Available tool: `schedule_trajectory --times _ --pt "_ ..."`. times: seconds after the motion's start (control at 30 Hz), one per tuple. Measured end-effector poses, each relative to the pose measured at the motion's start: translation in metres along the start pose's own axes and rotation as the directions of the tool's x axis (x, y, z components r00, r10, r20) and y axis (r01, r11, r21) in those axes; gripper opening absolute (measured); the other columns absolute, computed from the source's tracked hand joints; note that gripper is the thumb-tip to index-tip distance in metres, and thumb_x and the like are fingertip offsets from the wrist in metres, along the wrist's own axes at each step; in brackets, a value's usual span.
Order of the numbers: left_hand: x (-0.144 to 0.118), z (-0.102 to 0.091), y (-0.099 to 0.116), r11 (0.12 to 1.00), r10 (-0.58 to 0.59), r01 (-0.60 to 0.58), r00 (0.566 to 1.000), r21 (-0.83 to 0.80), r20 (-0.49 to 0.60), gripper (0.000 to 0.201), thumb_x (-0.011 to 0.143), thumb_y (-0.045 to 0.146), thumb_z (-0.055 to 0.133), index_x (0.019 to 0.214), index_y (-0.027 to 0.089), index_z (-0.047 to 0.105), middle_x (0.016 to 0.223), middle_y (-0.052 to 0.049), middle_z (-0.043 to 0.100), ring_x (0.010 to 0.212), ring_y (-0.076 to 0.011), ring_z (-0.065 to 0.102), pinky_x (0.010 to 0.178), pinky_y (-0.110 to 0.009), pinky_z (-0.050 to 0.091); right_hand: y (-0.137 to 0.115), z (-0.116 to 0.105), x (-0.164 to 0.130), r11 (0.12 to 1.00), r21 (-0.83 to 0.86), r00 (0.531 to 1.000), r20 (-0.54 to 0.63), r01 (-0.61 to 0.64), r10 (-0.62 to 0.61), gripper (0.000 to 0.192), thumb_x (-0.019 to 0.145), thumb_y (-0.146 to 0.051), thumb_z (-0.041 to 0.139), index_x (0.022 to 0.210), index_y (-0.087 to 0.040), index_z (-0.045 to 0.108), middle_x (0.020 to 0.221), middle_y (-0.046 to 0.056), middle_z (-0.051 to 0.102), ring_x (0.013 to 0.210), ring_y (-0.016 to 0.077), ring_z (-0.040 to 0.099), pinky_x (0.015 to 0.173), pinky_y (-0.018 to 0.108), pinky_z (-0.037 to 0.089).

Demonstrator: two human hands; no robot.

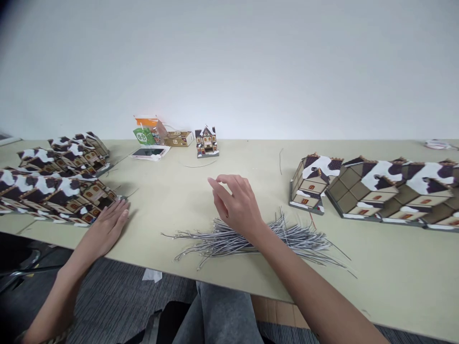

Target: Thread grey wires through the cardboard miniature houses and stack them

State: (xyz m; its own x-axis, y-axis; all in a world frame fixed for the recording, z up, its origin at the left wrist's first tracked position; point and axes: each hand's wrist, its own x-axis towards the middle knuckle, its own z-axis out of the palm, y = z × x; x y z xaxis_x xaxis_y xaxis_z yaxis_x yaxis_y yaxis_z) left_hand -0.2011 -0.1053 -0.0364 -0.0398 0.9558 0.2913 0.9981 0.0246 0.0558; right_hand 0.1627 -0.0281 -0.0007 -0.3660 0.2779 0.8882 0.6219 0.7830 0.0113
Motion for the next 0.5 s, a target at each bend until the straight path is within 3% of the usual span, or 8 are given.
schedule_trajectory --times 0.5 --pt "0.0011 0.0003 0.0046 0.998 0.004 -0.001 0.999 0.067 -0.046 0.058 0.095 0.04 0.02 0.127 0.003 0.051 0.136 -0.021 0.05 0.136 -0.0294 0.036 0.11 -0.051 0.029 0.0003 -0.0007 0.0004 1.0 -0.013 1.0 -0.002 -0.01 0.01 0.037 0.086 -0.01 0.05 0.121 -0.02 0.047 0.1 0.01 0.06 0.092 0.0204 0.056 0.076 0.034 0.044"
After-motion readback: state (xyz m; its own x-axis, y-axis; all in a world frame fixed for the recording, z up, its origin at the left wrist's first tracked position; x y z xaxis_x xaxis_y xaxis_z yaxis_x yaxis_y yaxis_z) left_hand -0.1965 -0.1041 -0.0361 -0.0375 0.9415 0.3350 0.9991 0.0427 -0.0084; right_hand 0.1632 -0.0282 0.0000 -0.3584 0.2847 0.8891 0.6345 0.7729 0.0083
